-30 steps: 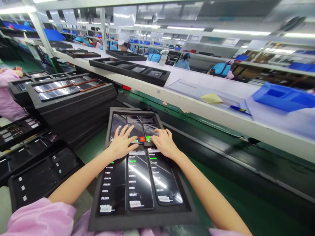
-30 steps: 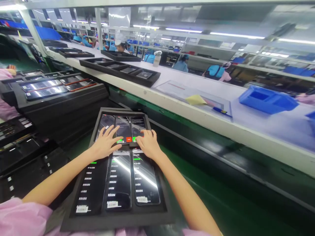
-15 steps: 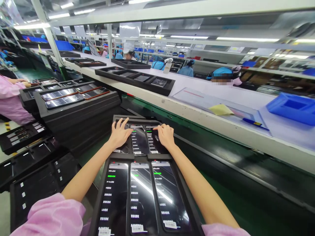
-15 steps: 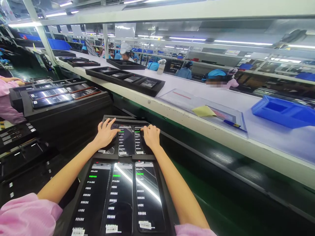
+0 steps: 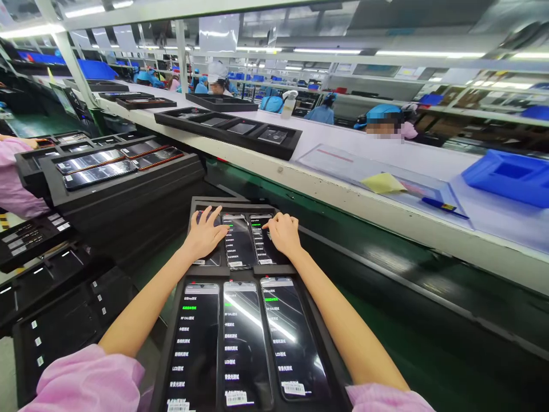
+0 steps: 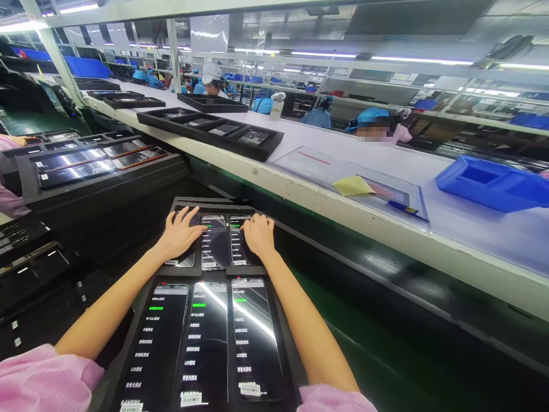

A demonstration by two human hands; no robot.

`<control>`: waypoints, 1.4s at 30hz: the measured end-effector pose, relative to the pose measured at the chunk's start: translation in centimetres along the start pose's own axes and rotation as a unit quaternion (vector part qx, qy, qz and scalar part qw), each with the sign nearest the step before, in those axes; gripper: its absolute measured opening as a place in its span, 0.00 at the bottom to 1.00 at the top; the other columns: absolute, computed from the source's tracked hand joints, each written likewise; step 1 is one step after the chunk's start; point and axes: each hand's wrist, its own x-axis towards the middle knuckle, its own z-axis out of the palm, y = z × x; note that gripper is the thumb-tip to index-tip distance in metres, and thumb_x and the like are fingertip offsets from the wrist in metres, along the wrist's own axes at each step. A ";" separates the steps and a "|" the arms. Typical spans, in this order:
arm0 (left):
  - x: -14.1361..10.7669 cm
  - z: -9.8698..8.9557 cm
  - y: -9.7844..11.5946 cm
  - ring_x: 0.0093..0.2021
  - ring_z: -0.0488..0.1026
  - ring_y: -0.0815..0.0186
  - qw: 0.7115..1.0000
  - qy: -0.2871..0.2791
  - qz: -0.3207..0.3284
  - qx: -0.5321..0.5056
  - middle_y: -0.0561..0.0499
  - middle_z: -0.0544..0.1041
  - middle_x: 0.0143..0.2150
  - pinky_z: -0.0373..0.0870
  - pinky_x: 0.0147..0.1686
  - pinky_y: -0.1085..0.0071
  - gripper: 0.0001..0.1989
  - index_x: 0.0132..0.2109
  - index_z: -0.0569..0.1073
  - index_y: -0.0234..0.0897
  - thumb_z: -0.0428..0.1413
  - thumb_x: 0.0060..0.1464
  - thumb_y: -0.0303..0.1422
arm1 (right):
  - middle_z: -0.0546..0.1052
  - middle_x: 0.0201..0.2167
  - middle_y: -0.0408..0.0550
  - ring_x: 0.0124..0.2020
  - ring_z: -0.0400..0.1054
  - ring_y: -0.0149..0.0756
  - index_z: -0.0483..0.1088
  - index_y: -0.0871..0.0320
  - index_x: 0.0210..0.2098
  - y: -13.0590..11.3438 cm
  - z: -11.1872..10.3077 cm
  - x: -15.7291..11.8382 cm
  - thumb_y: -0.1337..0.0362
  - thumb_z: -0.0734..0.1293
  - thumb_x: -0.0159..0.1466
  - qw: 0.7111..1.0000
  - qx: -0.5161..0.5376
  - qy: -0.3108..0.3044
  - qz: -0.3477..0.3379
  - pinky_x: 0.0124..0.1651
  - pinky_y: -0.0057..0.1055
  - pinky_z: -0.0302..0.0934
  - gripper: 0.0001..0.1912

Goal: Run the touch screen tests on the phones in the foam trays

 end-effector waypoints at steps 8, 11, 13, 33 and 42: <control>-5.2 -1.6 1.0 0.62 0.52 0.54 0.968 0.147 -0.132 -0.152 0.44 0.57 0.62 0.48 0.58 0.49 0.20 0.51 0.71 0.43 0.39 0.61 0.38 | 0.71 0.29 0.47 0.34 0.61 0.36 0.71 0.55 0.27 -0.6 -2.4 -4.9 0.64 0.46 0.66 0.999 0.022 0.033 0.002 0.49 0.40 0.50 0.25; -10.3 -1.6 2.0 0.64 0.47 0.55 0.931 0.136 -0.208 -0.267 0.46 0.52 0.64 0.45 0.60 0.49 0.18 0.53 0.67 0.45 0.45 0.58 0.41 | 0.69 0.27 0.46 0.32 0.59 0.34 0.72 0.56 0.28 -0.9 -4.1 -10.0 0.63 0.46 0.66 0.999 0.044 0.003 -0.015 0.48 0.39 0.50 0.26; -13.3 -1.3 2.4 0.65 0.46 0.56 0.879 0.116 -0.266 -0.379 0.47 0.49 0.65 0.48 0.60 0.51 0.22 0.57 0.61 0.46 0.48 0.55 0.41 | 0.66 0.27 0.45 0.33 0.59 0.34 0.74 0.53 0.30 -1.2 -5.2 -13.2 0.63 0.45 0.67 0.998 0.053 -0.025 -0.032 0.47 0.39 0.51 0.27; -17.4 0.1 3.3 0.65 0.46 0.59 0.763 0.068 -0.285 -0.577 0.48 0.50 0.67 0.47 0.62 0.57 0.38 0.64 0.44 0.44 0.50 0.48 0.31 | 0.65 0.31 0.47 0.35 0.58 0.34 0.73 0.49 0.41 -7.0 -5.4 -15.2 0.66 0.48 0.66 0.957 -0.018 -0.198 -0.210 0.51 0.43 0.49 0.23; -17.5 0.5 3.3 0.64 0.51 0.59 0.792 0.064 -0.274 -0.541 0.50 0.51 0.66 0.52 0.61 0.60 0.40 0.64 0.44 0.46 0.48 0.43 0.27 | 0.65 0.32 0.47 0.38 0.60 0.35 0.73 0.49 0.43 -5.6 -4.6 -16.0 0.66 0.46 0.66 0.978 0.011 -0.110 -0.178 0.52 0.45 0.48 0.25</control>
